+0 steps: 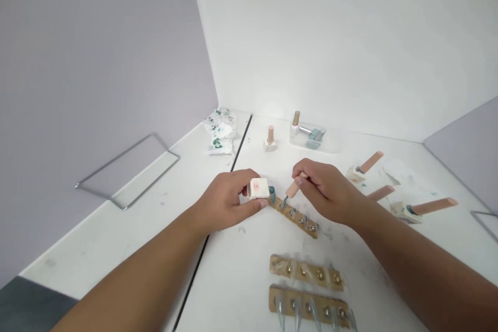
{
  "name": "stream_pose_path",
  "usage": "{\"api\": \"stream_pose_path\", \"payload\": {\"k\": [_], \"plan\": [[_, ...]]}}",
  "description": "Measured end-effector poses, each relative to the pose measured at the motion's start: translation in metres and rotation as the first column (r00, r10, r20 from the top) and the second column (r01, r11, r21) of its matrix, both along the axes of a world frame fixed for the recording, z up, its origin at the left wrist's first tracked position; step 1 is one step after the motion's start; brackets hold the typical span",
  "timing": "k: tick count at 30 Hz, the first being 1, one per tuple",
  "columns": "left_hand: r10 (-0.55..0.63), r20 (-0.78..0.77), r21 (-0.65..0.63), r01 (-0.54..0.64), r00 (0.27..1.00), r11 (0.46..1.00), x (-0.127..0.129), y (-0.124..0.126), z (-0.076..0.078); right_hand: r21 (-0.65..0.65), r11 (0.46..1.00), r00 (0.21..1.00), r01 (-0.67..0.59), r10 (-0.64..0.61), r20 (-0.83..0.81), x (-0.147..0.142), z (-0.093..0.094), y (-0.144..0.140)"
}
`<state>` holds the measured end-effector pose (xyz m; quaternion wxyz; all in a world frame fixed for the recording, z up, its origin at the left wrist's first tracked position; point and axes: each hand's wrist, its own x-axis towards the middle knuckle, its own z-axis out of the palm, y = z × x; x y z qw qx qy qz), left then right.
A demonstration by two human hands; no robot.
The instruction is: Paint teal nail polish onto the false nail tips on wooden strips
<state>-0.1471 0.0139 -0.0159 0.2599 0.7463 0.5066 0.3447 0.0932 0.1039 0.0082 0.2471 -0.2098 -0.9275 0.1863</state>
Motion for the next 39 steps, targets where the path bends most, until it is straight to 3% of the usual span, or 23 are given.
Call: {"api": "stream_pose_path", "payload": {"k": [6,14,20,26,33,39], "plan": [[-0.021,-0.006,0.005,0.021,1.0,1.0,0.001,0.0,0.002,0.016,0.999,0.995,-0.051,0.05,0.09,-0.004,-0.003,0.008],[-0.024,-0.043,0.066,0.027,0.999,0.997,-0.002,0.003,0.002,0.074,0.992,0.994,-0.106,0.107,-0.006,-0.002,-0.012,0.014],[-0.007,-0.067,0.066,0.011,0.998,0.998,-0.005,0.002,0.001,0.094,0.987,0.99,-0.134,0.13,0.045,-0.003,-0.017,0.015],[-0.035,-0.066,0.087,0.041,0.997,0.995,-0.003,0.002,-0.001,0.113,0.987,0.985,-0.113,0.126,-0.118,-0.003,-0.011,0.014],[-0.026,-0.076,0.078,0.032,0.997,0.996,-0.002,0.003,0.002,0.149,0.981,0.992,-0.127,0.127,0.01,-0.003,-0.009,0.011],[-0.012,-0.094,0.082,0.02,0.995,0.996,-0.002,0.003,0.001,0.165,0.976,0.983,-0.142,0.159,-0.095,-0.004,-0.008,0.009]]}}
